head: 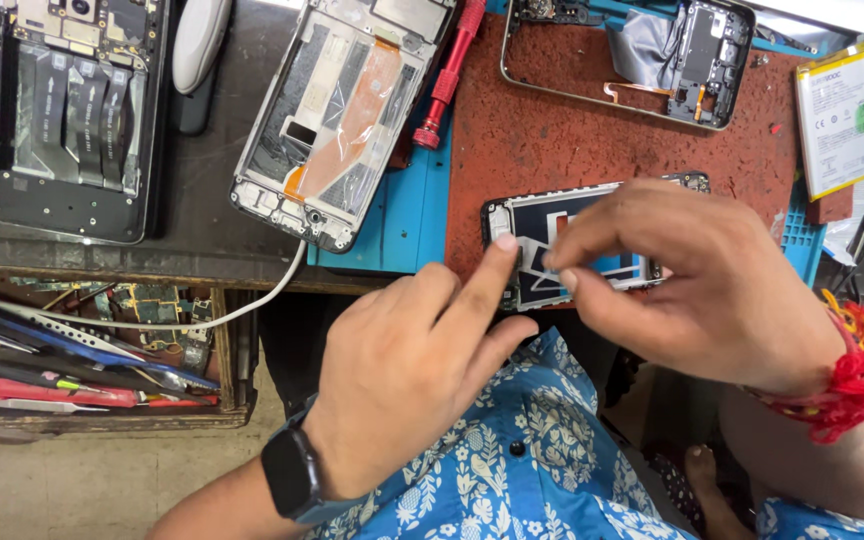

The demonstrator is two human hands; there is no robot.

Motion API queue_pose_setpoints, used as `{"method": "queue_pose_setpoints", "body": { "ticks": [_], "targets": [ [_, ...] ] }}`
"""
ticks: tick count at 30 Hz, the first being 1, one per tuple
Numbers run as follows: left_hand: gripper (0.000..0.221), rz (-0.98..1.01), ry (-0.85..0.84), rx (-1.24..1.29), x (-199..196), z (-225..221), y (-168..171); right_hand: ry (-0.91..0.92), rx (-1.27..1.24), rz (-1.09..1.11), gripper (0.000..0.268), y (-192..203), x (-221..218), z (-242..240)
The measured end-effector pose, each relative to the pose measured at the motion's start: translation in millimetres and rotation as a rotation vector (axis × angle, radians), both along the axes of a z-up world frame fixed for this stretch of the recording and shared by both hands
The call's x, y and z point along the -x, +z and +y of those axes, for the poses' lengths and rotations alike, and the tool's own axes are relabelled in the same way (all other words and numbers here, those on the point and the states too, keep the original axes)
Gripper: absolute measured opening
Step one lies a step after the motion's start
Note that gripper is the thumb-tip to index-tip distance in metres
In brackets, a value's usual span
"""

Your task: The person is repairing a mobile phone by hand using tweezers to manipulate small internal components and applying glue from a tube to the frame.

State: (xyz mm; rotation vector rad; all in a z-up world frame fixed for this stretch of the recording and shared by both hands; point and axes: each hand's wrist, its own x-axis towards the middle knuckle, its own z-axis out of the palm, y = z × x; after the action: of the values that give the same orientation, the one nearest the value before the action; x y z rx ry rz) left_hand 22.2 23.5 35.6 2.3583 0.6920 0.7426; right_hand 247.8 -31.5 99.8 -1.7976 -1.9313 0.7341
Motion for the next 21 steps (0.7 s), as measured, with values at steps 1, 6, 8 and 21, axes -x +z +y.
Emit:
{"method": "queue_pose_setpoints", "body": {
  "ticks": [1,6,8,21],
  "targets": [
    [0.059,0.046,-0.001,0.013,-1.2,1.8,1.8,0.014,0.017,0.013,0.015,-0.1,-1.1,-1.4],
    [0.064,0.121,-0.032,0.084,-3.7,10.0,5.2,0.039,0.091,0.008,0.016,-4.2,1.6,-9.1],
    [0.063,0.113,-0.040,0.107,-3.4,12.1,5.4,0.075,-0.010,-0.012,0.019,-6.4,4.2,-10.8],
    [0.057,0.069,-0.047,0.148,-3.4,13.9,8.1,0.161,-0.211,-0.293,0.034,-23.9,18.1,-21.5]
  ]
}}
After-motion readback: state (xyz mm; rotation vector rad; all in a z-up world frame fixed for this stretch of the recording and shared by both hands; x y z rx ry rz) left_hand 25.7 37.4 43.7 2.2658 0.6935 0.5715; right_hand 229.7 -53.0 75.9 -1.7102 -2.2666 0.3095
